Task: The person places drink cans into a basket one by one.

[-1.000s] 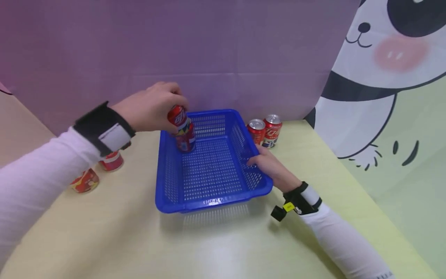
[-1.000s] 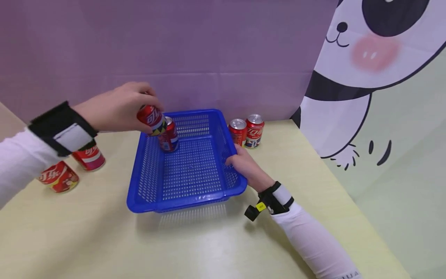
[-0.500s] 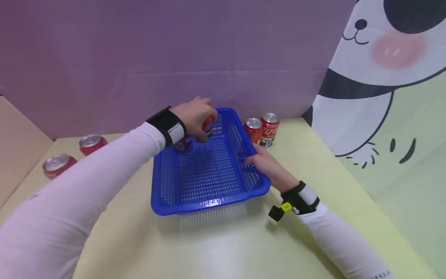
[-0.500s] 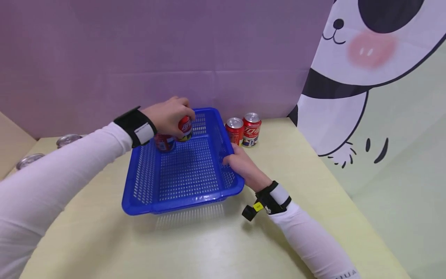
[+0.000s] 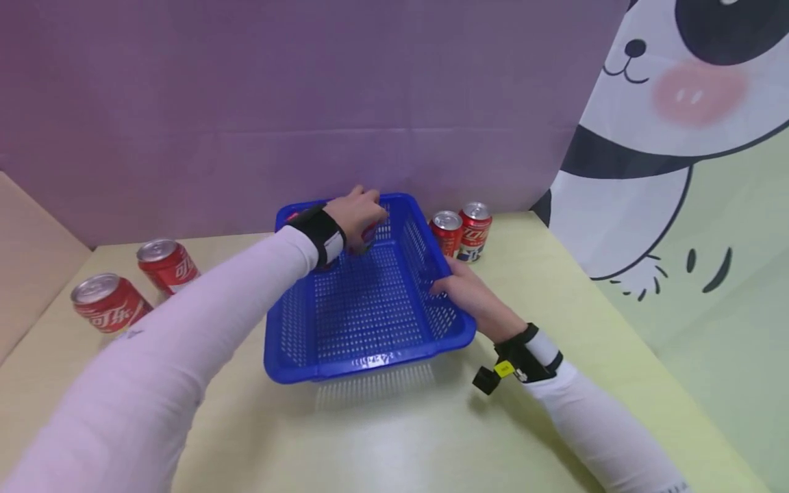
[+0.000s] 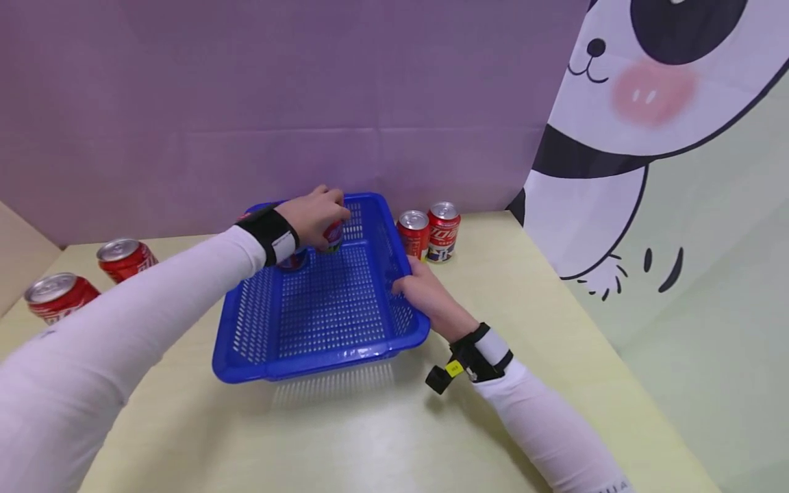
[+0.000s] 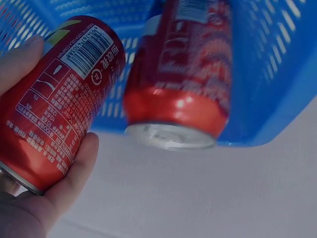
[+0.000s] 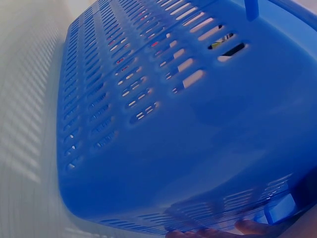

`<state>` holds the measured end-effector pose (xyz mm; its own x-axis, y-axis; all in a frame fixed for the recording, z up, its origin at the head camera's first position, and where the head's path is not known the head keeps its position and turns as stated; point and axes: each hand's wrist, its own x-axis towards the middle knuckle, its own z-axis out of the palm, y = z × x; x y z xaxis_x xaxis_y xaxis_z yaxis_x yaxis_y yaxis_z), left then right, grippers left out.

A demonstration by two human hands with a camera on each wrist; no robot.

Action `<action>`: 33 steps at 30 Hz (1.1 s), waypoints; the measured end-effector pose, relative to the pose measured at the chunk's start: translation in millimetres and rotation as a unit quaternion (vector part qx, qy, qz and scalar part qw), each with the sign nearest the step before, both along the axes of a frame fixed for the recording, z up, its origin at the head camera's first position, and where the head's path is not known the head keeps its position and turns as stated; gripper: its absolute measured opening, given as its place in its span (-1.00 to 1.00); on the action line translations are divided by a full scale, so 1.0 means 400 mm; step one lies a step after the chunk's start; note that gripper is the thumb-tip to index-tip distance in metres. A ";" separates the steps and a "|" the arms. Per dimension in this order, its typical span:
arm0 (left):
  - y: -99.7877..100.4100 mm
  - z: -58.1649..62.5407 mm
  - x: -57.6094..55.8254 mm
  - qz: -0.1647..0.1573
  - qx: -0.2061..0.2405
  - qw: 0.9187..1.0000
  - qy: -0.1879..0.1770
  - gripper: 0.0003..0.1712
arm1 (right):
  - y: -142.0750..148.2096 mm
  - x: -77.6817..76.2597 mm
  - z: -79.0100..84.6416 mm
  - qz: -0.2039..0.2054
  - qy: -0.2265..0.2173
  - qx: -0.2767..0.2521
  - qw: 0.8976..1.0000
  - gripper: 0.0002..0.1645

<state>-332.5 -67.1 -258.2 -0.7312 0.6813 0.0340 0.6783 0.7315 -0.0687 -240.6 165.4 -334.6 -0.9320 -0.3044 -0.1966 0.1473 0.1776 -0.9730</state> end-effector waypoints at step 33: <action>-0.003 -0.082 -0.022 0.050 -0.089 0.992 0.069 -0.53 | -0.006 0.004 -0.005 0.000 0.005 -0.002 1.000 -0.24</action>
<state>-341.3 -68.5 -290.9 -0.7927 0.6090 0.0247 0.5773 0.7633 -0.2900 -239.0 163.1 -336.4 -0.9338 -0.3051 -0.1870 0.1383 0.1742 -0.9750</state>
